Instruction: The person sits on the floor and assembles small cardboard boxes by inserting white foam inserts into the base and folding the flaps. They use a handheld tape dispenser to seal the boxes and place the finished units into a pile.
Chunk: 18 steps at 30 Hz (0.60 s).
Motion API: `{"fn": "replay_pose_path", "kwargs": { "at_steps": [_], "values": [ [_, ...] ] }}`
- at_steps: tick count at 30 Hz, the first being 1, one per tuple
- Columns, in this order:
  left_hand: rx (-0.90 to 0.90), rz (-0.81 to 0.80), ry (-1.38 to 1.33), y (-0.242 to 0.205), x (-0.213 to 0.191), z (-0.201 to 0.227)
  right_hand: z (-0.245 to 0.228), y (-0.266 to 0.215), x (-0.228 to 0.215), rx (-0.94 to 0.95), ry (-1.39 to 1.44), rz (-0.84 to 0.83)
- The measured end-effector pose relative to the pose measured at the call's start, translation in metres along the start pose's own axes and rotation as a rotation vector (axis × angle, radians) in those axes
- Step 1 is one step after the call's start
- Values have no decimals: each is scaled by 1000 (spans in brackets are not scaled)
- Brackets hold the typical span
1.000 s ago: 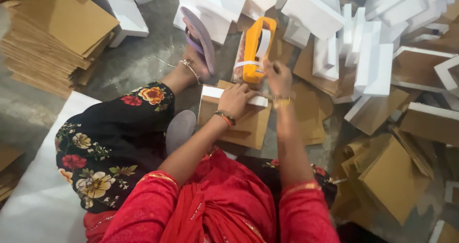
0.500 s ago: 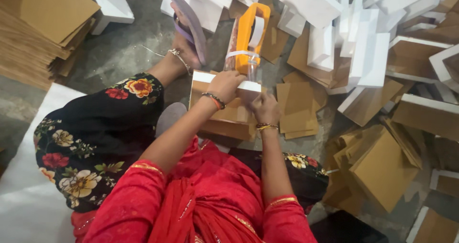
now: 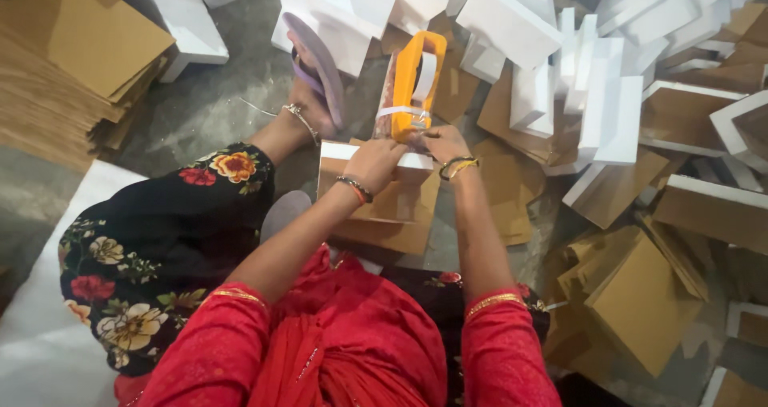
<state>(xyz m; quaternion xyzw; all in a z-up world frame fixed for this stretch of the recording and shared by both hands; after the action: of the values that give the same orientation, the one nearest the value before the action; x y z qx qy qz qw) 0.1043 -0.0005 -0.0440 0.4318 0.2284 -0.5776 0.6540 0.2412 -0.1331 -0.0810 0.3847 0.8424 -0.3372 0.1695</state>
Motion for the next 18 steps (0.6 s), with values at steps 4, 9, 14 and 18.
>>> {"fn": "replay_pose_path", "kwargs": {
  "at_steps": [4,9,14,18],
  "values": [
    [35,-27,54,-20,12,9,55,10,6,145,-251,-253],
    [112,75,148,-38,12,19,105,49,38,-283,-54,-395],
    [97,329,347,-39,-49,30,82,43,2,-25,-26,213],
    [-94,213,518,-45,-92,1,11,16,-15,-73,196,427]
  ]
}}
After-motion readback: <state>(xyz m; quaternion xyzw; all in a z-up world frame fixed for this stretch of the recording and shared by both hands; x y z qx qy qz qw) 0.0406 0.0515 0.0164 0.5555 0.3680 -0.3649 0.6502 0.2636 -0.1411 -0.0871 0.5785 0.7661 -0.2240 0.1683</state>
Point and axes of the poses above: each hand's wrist, its own y-axis towards the middle knuckle, its own x-axis out of the palm, z = x × y, the point moved 6 cm from there along y, towards the middle knuckle, and after that the axes turned 2 degrees about z, right-handed, at the moved point
